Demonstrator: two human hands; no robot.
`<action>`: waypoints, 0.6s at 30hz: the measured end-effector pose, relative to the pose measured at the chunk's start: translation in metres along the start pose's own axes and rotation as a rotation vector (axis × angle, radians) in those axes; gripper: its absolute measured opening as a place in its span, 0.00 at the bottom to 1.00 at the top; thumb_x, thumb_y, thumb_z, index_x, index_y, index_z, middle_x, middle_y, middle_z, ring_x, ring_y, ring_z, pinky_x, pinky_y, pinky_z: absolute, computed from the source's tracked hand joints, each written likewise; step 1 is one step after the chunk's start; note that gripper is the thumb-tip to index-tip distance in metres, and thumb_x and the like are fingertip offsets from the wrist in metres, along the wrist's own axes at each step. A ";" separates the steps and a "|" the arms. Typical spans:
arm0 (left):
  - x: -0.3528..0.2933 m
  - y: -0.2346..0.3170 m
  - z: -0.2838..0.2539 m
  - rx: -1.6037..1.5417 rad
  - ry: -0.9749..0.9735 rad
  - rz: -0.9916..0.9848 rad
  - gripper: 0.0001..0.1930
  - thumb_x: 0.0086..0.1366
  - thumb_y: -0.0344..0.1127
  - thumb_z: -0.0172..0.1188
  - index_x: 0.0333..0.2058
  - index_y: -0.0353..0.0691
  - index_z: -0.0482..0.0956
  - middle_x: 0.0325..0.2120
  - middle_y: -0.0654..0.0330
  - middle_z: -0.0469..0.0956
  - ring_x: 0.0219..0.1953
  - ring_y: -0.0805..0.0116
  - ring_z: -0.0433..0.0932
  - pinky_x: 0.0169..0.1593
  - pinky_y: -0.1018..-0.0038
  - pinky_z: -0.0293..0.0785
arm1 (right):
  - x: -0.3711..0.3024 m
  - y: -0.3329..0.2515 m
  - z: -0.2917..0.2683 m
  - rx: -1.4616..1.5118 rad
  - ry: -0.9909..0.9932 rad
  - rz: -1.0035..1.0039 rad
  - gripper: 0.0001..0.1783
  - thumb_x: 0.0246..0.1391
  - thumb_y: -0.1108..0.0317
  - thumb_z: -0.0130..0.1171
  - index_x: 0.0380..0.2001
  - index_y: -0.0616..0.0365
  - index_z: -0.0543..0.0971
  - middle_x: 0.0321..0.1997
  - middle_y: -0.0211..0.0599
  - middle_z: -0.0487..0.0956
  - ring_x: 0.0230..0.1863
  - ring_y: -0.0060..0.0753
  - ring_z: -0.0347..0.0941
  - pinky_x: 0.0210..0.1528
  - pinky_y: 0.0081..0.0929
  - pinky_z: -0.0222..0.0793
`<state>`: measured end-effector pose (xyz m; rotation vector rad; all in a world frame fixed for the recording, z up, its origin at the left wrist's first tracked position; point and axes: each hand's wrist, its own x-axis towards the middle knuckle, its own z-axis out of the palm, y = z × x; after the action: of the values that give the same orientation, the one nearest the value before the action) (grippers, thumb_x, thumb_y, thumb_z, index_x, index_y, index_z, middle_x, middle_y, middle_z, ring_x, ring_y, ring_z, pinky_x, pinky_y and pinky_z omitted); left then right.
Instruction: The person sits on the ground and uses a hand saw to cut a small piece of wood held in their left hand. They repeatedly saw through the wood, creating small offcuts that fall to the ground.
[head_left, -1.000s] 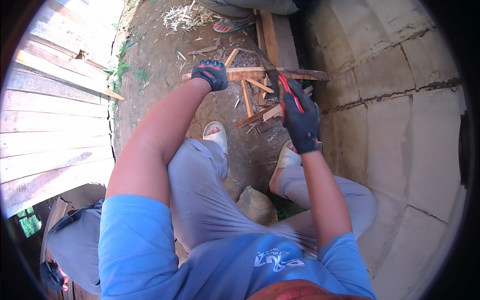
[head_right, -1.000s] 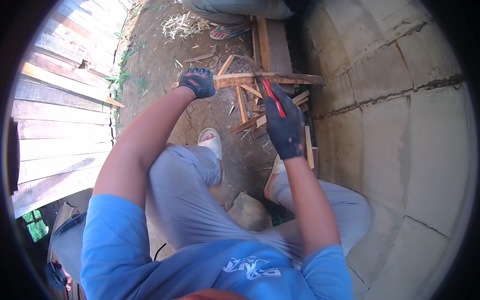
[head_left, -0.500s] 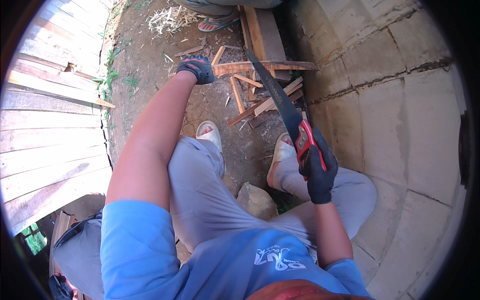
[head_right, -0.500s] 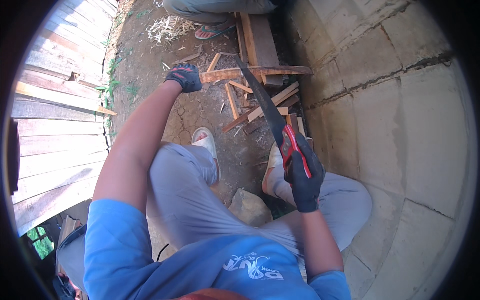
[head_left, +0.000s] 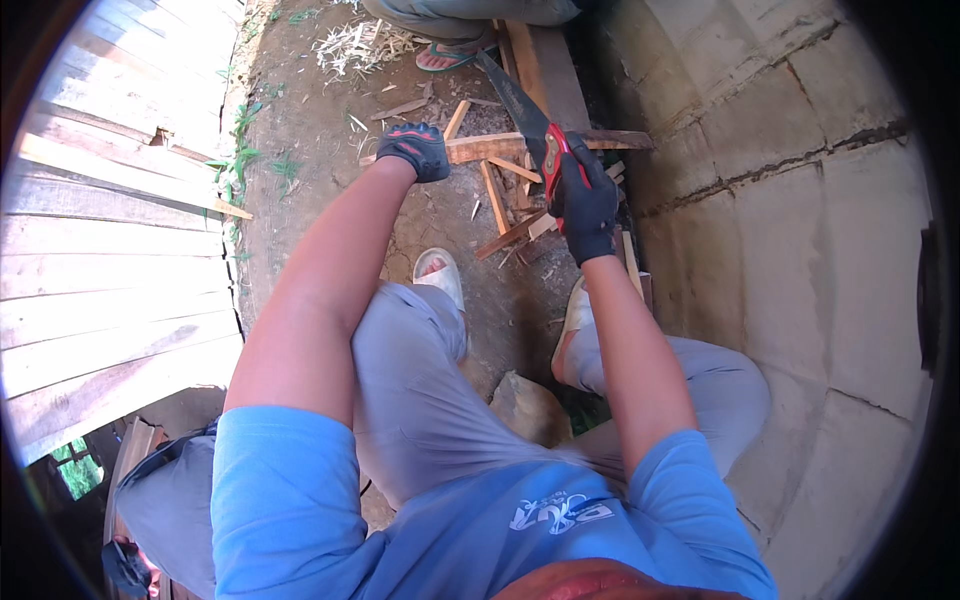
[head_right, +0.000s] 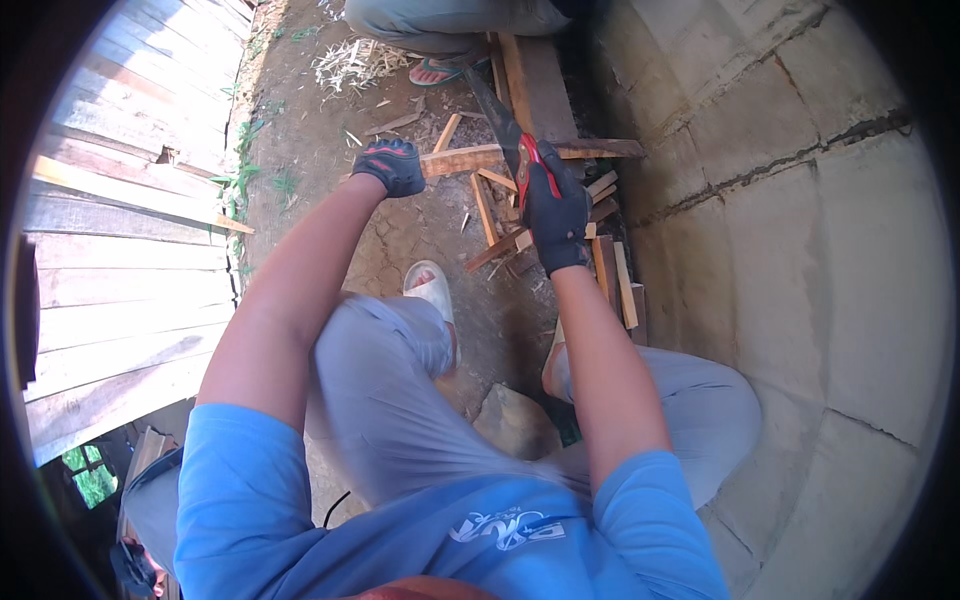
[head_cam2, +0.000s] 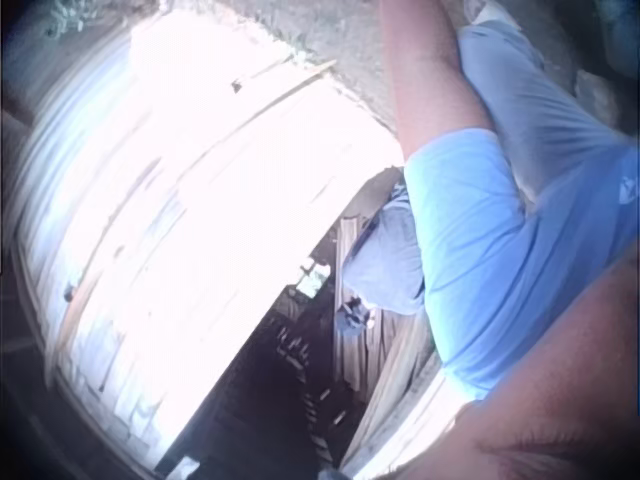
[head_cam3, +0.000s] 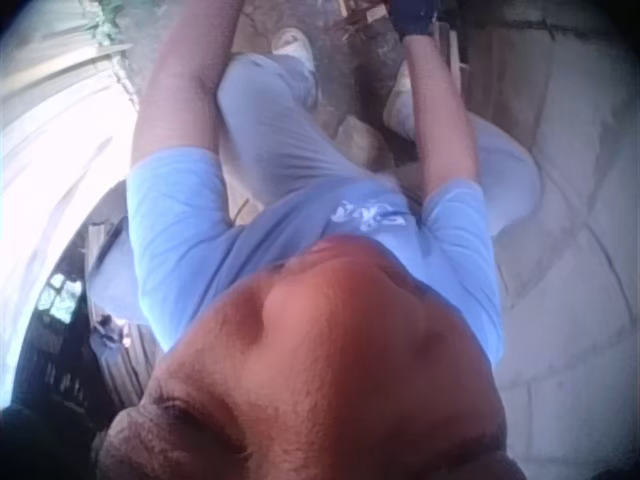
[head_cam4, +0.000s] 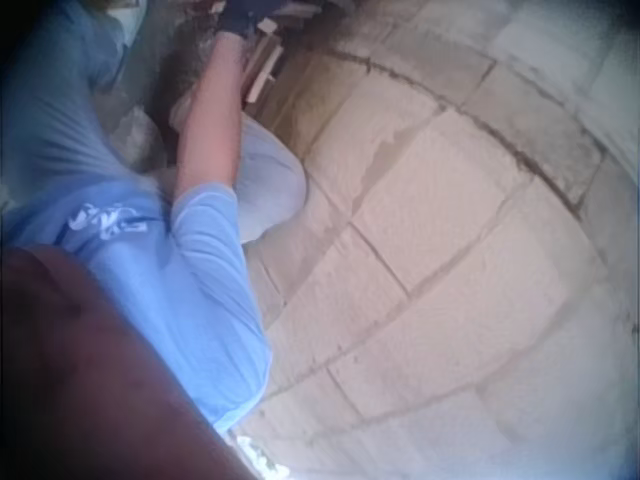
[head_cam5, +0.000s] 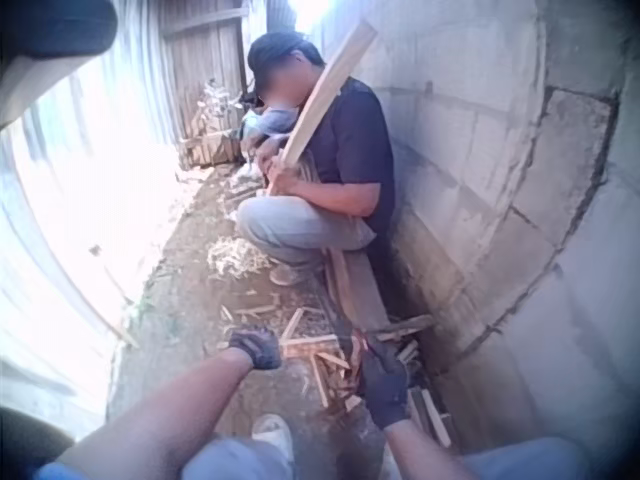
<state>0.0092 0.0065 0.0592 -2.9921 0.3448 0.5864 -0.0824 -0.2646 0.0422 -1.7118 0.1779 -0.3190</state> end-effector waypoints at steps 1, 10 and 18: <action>-0.001 -0.002 0.000 -0.001 -0.016 0.002 0.25 0.58 0.49 0.62 0.48 0.39 0.86 0.49 0.44 0.85 0.52 0.49 0.86 0.55 0.55 0.82 | -0.014 -0.002 -0.006 0.035 -0.002 0.007 0.21 0.68 0.65 0.60 0.61 0.60 0.82 0.61 0.48 0.84 0.61 0.36 0.80 0.65 0.32 0.71; 0.002 -0.009 0.004 -0.003 0.006 0.028 0.24 0.58 0.50 0.62 0.45 0.38 0.87 0.46 0.44 0.86 0.50 0.48 0.86 0.54 0.55 0.82 | -0.145 -0.118 -0.142 -0.345 -0.158 0.053 0.22 0.69 0.69 0.57 0.63 0.59 0.80 0.59 0.47 0.85 0.58 0.36 0.83 0.60 0.34 0.75; -0.006 -0.008 0.008 0.033 0.024 0.004 0.23 0.59 0.50 0.62 0.46 0.39 0.87 0.47 0.46 0.86 0.50 0.48 0.86 0.53 0.55 0.82 | -0.041 -0.052 -0.036 -0.364 -0.180 -0.224 0.20 0.68 0.64 0.59 0.60 0.55 0.83 0.58 0.47 0.85 0.59 0.46 0.83 0.62 0.36 0.74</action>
<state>0.0027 0.0160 0.0538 -2.9702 0.3583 0.5400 -0.1356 -0.2778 0.0942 -2.1165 -0.0963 -0.3079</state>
